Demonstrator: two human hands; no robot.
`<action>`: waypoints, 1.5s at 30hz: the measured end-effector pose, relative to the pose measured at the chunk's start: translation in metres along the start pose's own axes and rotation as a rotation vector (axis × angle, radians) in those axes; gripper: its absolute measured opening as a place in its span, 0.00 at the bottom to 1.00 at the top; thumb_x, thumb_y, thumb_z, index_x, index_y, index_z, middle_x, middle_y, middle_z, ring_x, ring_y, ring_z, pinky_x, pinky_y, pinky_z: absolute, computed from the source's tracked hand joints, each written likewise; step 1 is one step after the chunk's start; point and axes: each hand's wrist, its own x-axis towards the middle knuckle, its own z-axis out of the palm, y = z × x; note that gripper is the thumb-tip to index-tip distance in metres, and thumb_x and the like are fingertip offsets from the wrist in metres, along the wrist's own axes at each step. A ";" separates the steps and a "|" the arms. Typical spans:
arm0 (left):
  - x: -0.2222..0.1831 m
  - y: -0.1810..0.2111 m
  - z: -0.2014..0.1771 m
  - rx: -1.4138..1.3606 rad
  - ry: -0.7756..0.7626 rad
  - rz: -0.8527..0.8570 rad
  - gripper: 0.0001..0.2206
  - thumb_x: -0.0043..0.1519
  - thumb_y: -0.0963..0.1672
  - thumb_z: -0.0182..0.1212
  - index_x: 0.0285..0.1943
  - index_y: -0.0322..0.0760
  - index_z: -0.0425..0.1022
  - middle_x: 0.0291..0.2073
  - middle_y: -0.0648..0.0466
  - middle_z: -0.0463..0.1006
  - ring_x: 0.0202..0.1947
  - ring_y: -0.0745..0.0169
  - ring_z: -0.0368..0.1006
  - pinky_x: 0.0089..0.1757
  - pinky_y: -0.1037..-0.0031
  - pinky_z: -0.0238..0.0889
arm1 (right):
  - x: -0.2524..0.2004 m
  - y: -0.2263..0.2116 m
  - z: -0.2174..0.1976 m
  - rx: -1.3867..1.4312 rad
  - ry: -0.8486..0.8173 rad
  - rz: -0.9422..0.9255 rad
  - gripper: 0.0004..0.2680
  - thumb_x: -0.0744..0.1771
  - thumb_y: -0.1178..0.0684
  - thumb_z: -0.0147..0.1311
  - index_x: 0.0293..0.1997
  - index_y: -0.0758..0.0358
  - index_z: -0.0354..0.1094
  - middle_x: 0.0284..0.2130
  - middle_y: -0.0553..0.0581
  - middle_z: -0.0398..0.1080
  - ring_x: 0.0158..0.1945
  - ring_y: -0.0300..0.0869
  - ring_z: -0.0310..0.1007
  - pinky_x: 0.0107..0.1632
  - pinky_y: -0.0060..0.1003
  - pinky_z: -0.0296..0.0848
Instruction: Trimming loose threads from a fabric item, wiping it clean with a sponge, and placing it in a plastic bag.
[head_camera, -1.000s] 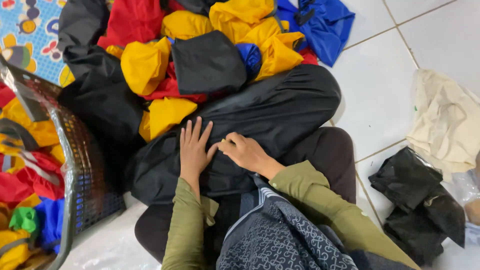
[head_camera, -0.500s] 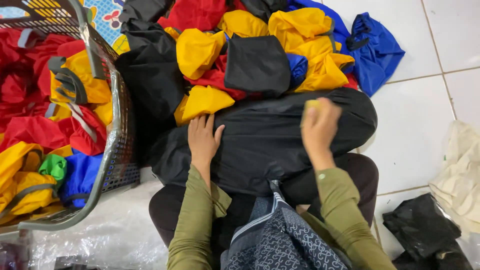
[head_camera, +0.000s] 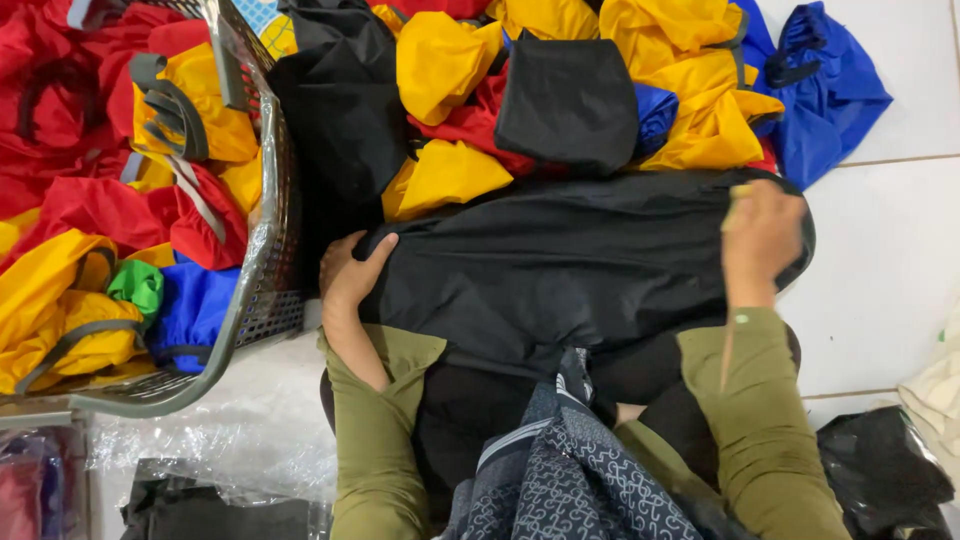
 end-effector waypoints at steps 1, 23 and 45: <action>-0.004 0.005 -0.004 -0.004 -0.005 -0.006 0.40 0.52 0.67 0.51 0.68 0.49 0.73 0.67 0.47 0.68 0.66 0.41 0.62 0.60 0.51 0.58 | 0.002 0.009 -0.009 -0.004 -0.005 -0.006 0.08 0.69 0.52 0.54 0.53 0.53 0.72 0.42 0.63 0.65 0.41 0.59 0.70 0.38 0.57 0.71; -0.018 0.025 0.003 0.091 0.118 0.215 0.35 0.63 0.64 0.60 0.65 0.38 0.75 0.59 0.39 0.75 0.59 0.29 0.69 0.56 0.40 0.61 | -0.002 -0.016 -0.001 0.022 0.035 0.100 0.03 0.71 0.48 0.57 0.41 0.46 0.66 0.36 0.46 0.62 0.35 0.49 0.76 0.35 0.45 0.78; -0.016 0.029 0.043 0.315 1.020 0.571 0.13 0.66 0.47 0.63 0.58 0.41 0.77 0.52 0.51 0.79 0.53 0.44 0.71 0.45 0.52 0.65 | -0.025 0.046 -0.043 0.017 -0.080 0.030 0.07 0.69 0.58 0.56 0.52 0.55 0.70 0.39 0.66 0.65 0.33 0.64 0.70 0.33 0.61 0.68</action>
